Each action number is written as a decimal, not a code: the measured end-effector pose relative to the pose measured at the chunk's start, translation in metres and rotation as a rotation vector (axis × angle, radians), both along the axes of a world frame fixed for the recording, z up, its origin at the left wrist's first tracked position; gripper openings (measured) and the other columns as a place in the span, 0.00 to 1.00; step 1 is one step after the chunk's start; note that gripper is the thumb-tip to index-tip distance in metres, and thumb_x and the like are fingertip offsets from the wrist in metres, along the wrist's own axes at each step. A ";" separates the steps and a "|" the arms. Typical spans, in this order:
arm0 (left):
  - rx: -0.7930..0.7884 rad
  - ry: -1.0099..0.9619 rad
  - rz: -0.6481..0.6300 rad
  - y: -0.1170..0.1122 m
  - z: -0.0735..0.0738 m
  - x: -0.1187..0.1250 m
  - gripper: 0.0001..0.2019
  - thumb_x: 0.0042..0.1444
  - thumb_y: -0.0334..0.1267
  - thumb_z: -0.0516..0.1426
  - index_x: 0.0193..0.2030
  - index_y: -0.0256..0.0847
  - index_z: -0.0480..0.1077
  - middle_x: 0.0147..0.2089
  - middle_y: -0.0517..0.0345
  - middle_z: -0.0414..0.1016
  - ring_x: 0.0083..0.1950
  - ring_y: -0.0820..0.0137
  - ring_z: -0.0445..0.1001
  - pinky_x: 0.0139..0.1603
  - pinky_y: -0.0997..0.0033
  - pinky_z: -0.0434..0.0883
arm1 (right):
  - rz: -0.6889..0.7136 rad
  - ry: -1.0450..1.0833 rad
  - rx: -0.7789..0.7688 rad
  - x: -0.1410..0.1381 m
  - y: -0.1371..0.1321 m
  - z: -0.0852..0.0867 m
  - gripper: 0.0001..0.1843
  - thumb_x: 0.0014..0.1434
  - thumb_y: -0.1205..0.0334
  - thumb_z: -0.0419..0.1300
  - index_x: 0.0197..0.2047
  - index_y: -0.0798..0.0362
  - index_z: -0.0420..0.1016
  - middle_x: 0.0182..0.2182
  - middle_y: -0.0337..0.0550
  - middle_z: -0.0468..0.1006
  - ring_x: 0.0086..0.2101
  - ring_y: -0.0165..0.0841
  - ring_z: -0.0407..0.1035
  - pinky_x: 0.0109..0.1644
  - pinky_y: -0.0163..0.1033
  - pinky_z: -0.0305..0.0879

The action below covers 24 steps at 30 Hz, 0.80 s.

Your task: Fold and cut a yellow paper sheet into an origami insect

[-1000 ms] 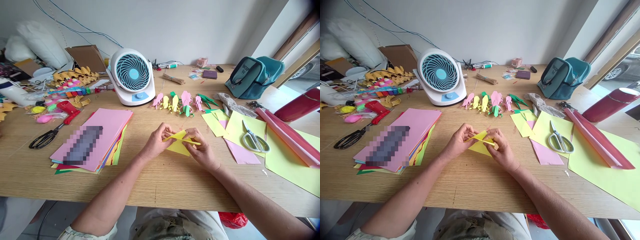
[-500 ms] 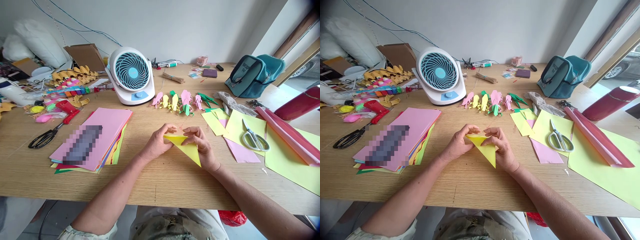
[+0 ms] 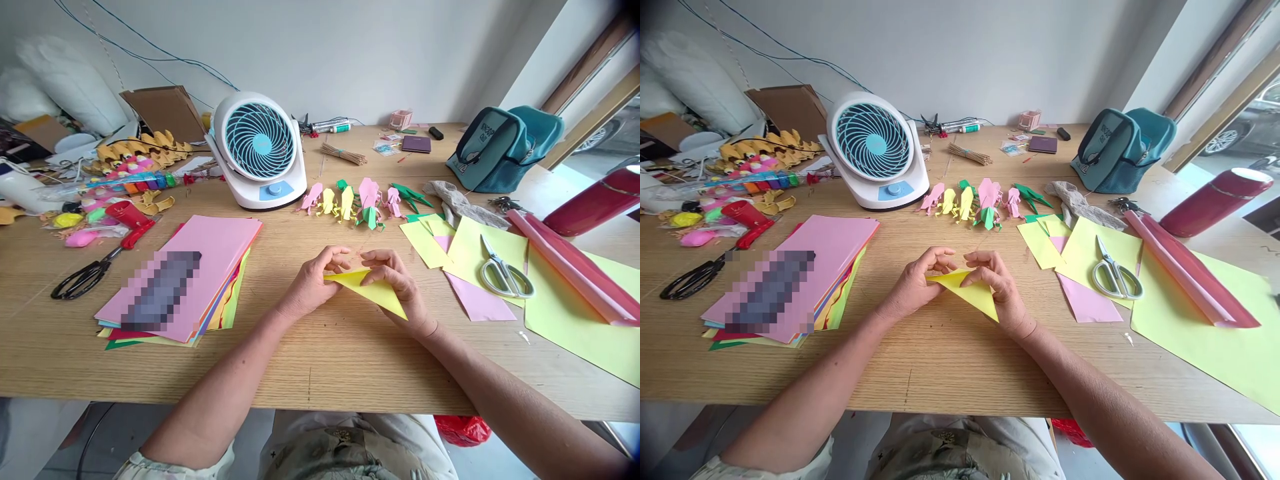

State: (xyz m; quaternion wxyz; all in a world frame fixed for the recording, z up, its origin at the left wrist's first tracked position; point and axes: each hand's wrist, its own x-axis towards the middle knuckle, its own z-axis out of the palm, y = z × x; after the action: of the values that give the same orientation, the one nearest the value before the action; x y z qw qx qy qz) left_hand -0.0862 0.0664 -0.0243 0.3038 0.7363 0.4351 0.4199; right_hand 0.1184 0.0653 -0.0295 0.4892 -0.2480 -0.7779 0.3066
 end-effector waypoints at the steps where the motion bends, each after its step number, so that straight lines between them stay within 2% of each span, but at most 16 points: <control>1: -0.002 0.004 0.003 0.000 0.000 0.000 0.23 0.51 0.26 0.59 0.54 0.44 0.65 0.43 0.59 0.79 0.40 0.73 0.78 0.46 0.73 0.73 | -0.002 -0.003 -0.001 0.000 0.000 0.000 0.04 0.60 0.61 0.63 0.40 0.45 0.76 0.52 0.47 0.66 0.52 0.43 0.66 0.55 0.53 0.67; 5: -0.009 0.011 0.006 0.000 0.001 0.000 0.22 0.51 0.26 0.60 0.53 0.44 0.66 0.42 0.60 0.80 0.42 0.71 0.79 0.48 0.73 0.72 | -0.023 -0.037 0.013 0.000 0.001 0.000 0.03 0.61 0.61 0.62 0.41 0.46 0.75 0.52 0.49 0.67 0.53 0.43 0.66 0.55 0.52 0.67; 10: -0.018 0.003 0.001 -0.003 0.005 0.000 0.17 0.56 0.31 0.60 0.52 0.43 0.67 0.45 0.58 0.81 0.45 0.70 0.79 0.50 0.73 0.70 | -0.062 -0.055 0.015 -0.002 0.003 -0.004 0.05 0.63 0.66 0.58 0.42 0.47 0.73 0.46 0.47 0.69 0.50 0.40 0.67 0.54 0.49 0.65; 14: -0.019 0.012 0.002 -0.005 0.008 0.000 0.13 0.58 0.34 0.59 0.50 0.42 0.68 0.44 0.59 0.81 0.44 0.71 0.78 0.47 0.75 0.70 | -0.086 -0.036 0.031 -0.003 0.005 -0.007 0.06 0.63 0.68 0.58 0.42 0.47 0.72 0.42 0.45 0.71 0.47 0.38 0.67 0.51 0.47 0.66; 20: -0.009 -0.003 0.014 -0.004 0.003 -0.001 0.19 0.57 0.31 0.60 0.54 0.44 0.63 0.46 0.59 0.80 0.46 0.71 0.78 0.48 0.74 0.70 | -0.118 -0.058 0.012 -0.005 0.006 -0.008 0.05 0.64 0.65 0.58 0.44 0.47 0.72 0.40 0.45 0.72 0.43 0.38 0.68 0.47 0.47 0.67; 24: 0.019 -0.010 0.032 -0.005 0.001 -0.001 0.20 0.57 0.31 0.60 0.55 0.46 0.60 0.48 0.56 0.78 0.49 0.69 0.78 0.50 0.72 0.71 | -0.140 -0.028 -0.011 -0.004 0.009 -0.015 0.04 0.64 0.63 0.59 0.43 0.48 0.74 0.38 0.45 0.73 0.41 0.37 0.69 0.45 0.46 0.68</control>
State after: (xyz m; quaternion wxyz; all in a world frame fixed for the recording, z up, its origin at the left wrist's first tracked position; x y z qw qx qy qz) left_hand -0.0870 0.0618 -0.0234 0.2921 0.7300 0.4415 0.4323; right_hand 0.1142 0.0743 -0.0443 0.4972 -0.3087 -0.7637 0.2726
